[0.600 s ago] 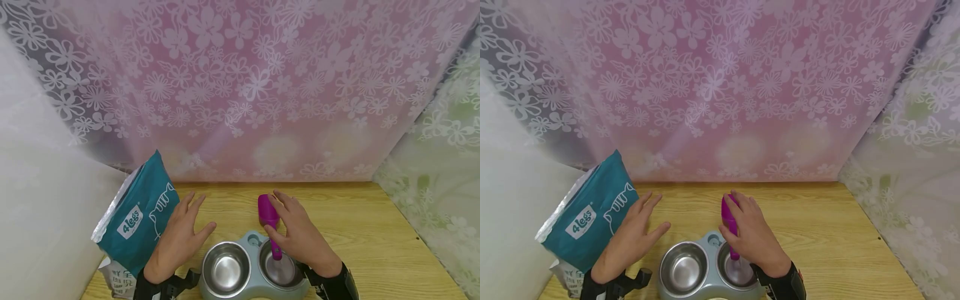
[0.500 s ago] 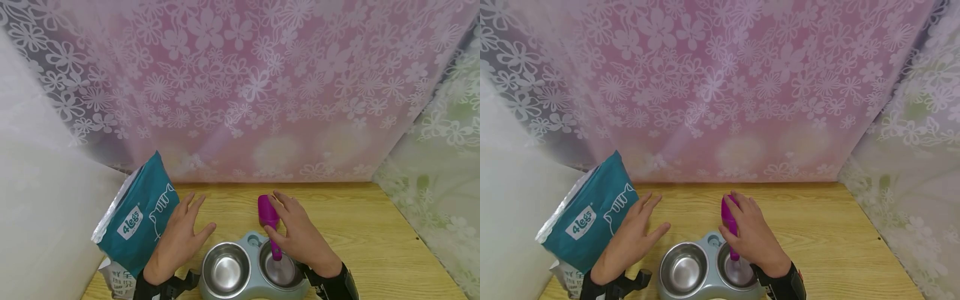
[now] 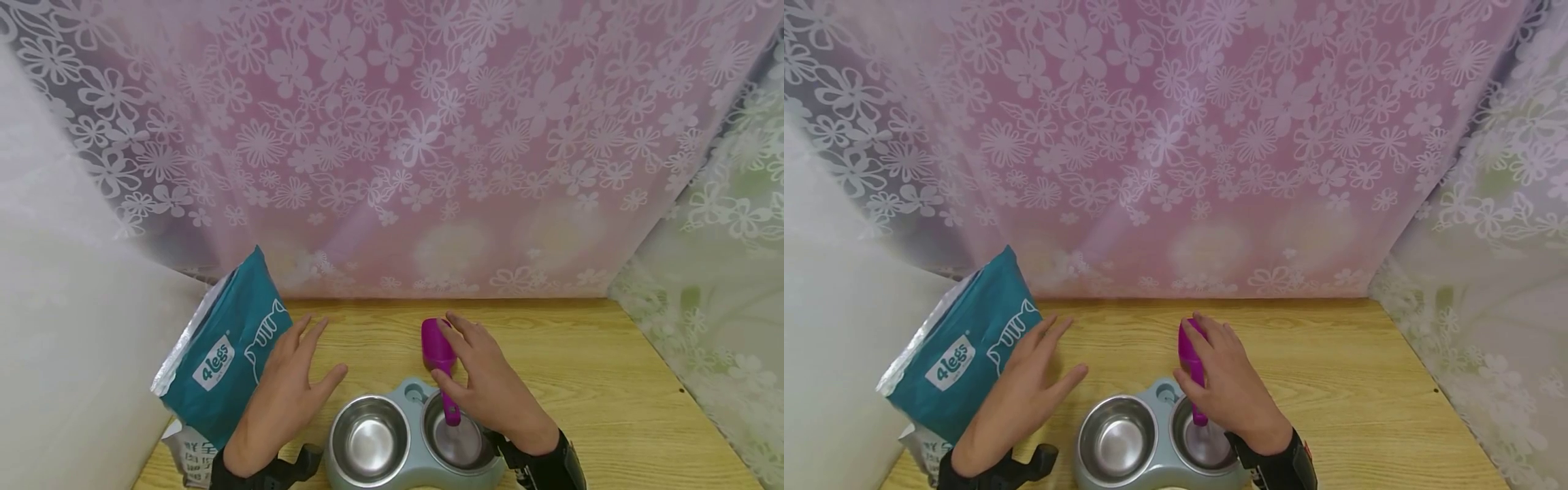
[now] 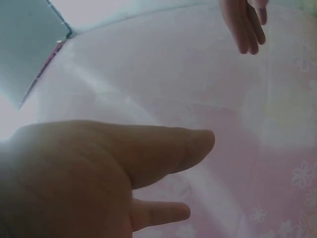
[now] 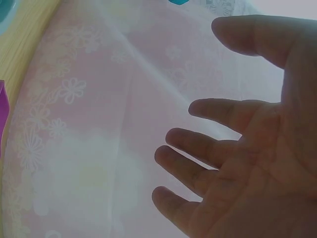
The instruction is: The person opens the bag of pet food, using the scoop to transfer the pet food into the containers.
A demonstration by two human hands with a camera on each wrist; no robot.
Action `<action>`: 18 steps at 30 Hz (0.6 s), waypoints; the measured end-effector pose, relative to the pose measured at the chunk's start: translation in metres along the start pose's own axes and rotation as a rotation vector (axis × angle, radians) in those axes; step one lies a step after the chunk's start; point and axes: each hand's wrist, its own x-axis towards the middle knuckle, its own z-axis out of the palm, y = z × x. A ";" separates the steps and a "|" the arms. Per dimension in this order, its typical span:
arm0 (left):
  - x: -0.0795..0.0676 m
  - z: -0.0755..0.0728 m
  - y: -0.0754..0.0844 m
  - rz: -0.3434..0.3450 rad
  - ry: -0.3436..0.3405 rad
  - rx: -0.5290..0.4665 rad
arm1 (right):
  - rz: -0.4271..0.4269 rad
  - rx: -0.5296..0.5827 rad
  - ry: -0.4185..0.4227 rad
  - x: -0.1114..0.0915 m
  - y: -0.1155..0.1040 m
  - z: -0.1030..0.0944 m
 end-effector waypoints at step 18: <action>-0.034 -0.055 0.015 -0.081 0.876 -0.192 | 0.003 0.075 -0.030 0.000 -0.007 0.000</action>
